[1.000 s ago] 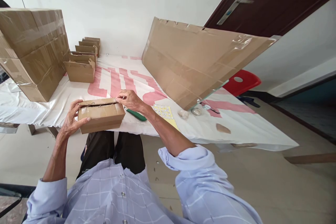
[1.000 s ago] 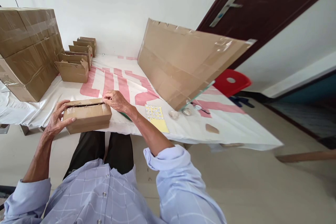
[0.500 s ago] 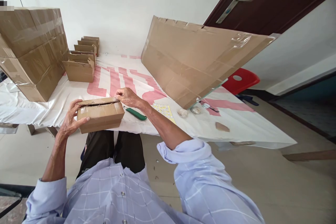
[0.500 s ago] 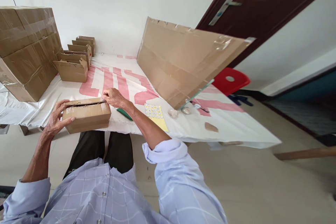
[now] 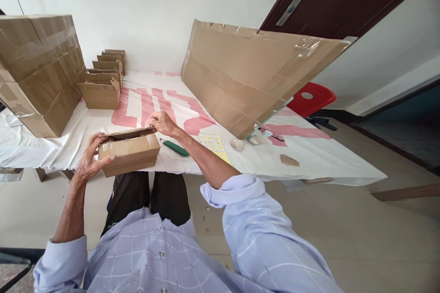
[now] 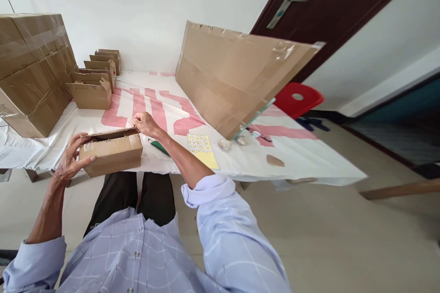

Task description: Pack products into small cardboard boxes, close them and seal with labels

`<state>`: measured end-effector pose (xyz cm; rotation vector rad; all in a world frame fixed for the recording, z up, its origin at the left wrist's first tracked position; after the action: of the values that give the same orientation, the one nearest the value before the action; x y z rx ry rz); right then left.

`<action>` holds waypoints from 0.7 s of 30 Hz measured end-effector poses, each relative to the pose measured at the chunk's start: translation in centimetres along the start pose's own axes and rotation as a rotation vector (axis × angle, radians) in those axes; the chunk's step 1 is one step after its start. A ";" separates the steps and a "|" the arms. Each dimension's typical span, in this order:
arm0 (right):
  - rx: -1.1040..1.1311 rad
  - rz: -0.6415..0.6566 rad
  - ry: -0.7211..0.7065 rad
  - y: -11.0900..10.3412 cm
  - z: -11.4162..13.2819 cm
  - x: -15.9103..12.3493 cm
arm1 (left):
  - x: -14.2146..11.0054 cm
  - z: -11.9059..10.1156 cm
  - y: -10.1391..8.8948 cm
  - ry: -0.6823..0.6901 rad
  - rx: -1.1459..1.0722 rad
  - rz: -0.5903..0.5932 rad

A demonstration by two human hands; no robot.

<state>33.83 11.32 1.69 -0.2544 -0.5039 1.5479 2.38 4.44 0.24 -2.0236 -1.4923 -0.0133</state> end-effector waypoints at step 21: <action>0.177 0.129 -0.040 -0.2 1.3 -1.2 | 0.1 -0.8 -0.4 -0.016 0.069 0.017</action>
<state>33.46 9.90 2.77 -0.1223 -0.3848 1.7152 2.32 4.26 1.13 -1.9853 -1.4658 0.0611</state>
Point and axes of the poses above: each hand's wrist, its own x-axis towards the middle knuckle, its own y-axis out of the palm, z = x × y, the point moved 7 cm from there along x, towards the middle knuckle, and after that the axes turned 5 degrees about -x, right-handed, at the moved point
